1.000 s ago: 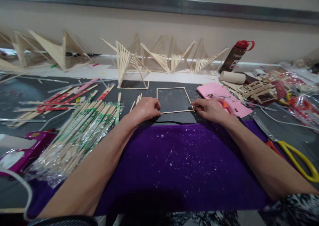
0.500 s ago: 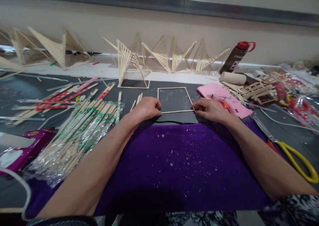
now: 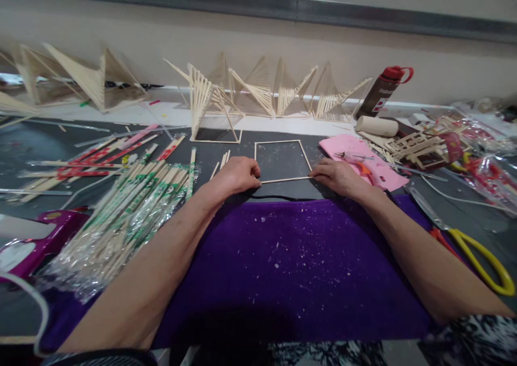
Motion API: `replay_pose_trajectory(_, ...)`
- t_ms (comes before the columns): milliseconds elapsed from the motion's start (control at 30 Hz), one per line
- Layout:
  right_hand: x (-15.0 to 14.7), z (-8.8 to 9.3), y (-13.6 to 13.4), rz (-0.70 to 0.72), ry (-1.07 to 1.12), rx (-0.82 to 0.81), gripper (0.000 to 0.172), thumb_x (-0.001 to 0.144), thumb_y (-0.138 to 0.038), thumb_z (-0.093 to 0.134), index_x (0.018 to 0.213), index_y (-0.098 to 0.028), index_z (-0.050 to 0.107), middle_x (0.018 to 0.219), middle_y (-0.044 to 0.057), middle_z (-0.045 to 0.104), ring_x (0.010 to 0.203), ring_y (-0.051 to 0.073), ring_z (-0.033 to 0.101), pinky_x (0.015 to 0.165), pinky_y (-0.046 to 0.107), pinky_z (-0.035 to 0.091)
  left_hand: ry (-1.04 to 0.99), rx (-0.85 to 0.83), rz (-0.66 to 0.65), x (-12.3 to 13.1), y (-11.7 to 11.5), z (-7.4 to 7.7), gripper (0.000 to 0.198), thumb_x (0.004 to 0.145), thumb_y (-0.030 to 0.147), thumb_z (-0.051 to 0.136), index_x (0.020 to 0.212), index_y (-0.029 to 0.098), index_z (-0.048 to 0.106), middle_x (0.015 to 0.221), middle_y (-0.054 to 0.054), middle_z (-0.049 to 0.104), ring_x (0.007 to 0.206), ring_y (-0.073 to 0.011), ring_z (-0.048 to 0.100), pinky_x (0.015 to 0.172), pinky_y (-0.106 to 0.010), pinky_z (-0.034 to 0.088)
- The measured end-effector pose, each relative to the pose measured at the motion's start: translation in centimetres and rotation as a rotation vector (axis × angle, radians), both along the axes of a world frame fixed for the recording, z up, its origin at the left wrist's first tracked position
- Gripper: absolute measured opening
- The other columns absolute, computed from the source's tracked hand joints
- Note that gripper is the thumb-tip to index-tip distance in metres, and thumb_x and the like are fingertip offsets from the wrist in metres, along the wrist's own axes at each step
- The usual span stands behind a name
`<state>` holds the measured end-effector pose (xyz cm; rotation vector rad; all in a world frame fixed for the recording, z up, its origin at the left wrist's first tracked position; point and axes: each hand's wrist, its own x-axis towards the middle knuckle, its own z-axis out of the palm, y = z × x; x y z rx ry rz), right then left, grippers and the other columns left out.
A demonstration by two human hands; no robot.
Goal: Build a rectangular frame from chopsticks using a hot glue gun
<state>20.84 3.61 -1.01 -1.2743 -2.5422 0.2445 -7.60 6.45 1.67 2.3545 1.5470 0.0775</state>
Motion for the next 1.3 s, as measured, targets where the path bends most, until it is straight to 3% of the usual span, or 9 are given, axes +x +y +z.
replay_pose_trajectory(867, -0.3, -1.0, 0.0, 0.000, 0.039, 0.087, 0.024, 0.083, -0.013, 0.042, 0.084, -0.019, 0.065, 0.083, 0.006, 0.061, 0.077, 0.015, 0.057, 0.069, 0.027, 0.044, -0.036, -0.020, 0.036, -0.1, 0.0, -0.1, 0.024, 0.059, 0.028, 0.062, 0.080, 0.017, 0.068, 0.069, -0.003, 0.065, 0.065, -0.0158, 0.057, 0.061, -0.026, 0.038)
replay_pose_trajectory(1300, 0.4, -0.8, 0.2, -0.104, 0.178, 0.020, 0.028, 0.083, -0.017, 0.043, 0.096, -0.025, 0.067, 0.089, 0.003, 0.067, 0.081, 0.017, 0.061, 0.068, 0.030, 0.046, -0.102, -0.125, 0.084, -0.3, -0.5, 0.5, 0.027, 0.060, 0.029, 0.064, 0.085, 0.018, 0.066, 0.069, -0.001, 0.064, 0.062, -0.0136, 0.056, 0.060, -0.025, 0.041)
